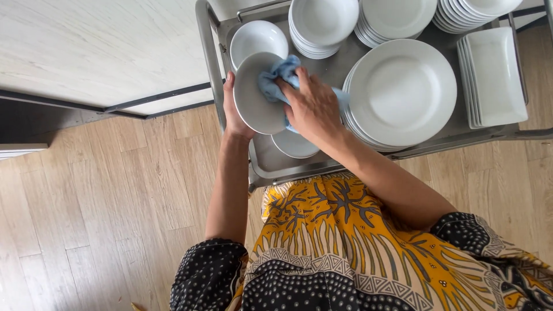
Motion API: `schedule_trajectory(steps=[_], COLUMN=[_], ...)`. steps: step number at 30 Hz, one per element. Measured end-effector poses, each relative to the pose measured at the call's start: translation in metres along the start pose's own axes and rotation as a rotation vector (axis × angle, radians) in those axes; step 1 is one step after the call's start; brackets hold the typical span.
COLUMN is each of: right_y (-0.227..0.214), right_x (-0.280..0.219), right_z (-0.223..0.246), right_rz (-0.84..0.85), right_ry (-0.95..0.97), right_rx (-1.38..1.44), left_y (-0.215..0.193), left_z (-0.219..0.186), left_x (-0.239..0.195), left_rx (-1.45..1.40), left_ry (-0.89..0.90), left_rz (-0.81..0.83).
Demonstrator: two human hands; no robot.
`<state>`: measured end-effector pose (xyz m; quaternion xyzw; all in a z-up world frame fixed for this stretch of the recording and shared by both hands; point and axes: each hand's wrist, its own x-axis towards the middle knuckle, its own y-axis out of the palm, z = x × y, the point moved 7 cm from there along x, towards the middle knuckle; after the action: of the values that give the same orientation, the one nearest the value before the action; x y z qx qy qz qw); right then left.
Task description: Wiping and drying ceramic bowls with a blue cloth on a metal service cart.
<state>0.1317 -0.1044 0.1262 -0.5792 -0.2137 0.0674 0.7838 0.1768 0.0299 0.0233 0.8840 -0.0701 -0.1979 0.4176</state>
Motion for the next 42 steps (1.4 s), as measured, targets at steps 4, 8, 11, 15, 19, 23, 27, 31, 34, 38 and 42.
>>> schedule_trajectory(steps=[4,8,11,15,19,23,27,31,34,38,42], right_y=[0.015,0.033,0.012,-0.004,0.041,0.036,0.051,0.019,-0.014,0.000,0.001], right_x=[-0.011,-0.023,-0.021,-0.014,-0.011,-0.002,-0.002,-0.011,-0.016,-0.027,-0.023], right_z=[-0.002,-0.002,-0.008,-0.051,-0.028,0.010,0.018,0.023,0.030,0.004,-0.034], right_rz=[0.238,0.584,0.472,-0.388,-0.436,-0.226,0.047,0.149,0.252,0.432,0.345], right_ry=[0.118,0.251,0.514,0.801,0.695,0.447,0.177,0.050,-0.056,-0.053,0.056], right_rx=[0.119,0.649,1.227,1.571,1.301,1.231,1.135,0.956,0.903,0.493,0.076], left_y=[-0.014,-0.030,-0.029,0.000,0.001,-0.070,-0.048,0.032,0.042,0.010,0.021], left_z=[0.006,0.016,0.018,0.009,0.018,0.050,0.038,0.005,0.002,0.007,0.015], left_x=[0.009,0.013,0.011,-0.010,0.001,0.037,0.022,-0.018,-0.030,-0.010,-0.009], left_rx=[0.069,0.025,0.010,0.024,0.002,0.206,0.174,0.012,-0.148,-0.141,-0.028], left_ry=[0.027,0.013,-0.026,-0.040,-0.002,0.085,0.084,-0.015,-0.111,-0.056,-0.100], left_rz=[0.053,-0.064,-0.078,-0.108,-0.009,0.006,-0.051,-0.156,-0.269,-0.202,-0.032])
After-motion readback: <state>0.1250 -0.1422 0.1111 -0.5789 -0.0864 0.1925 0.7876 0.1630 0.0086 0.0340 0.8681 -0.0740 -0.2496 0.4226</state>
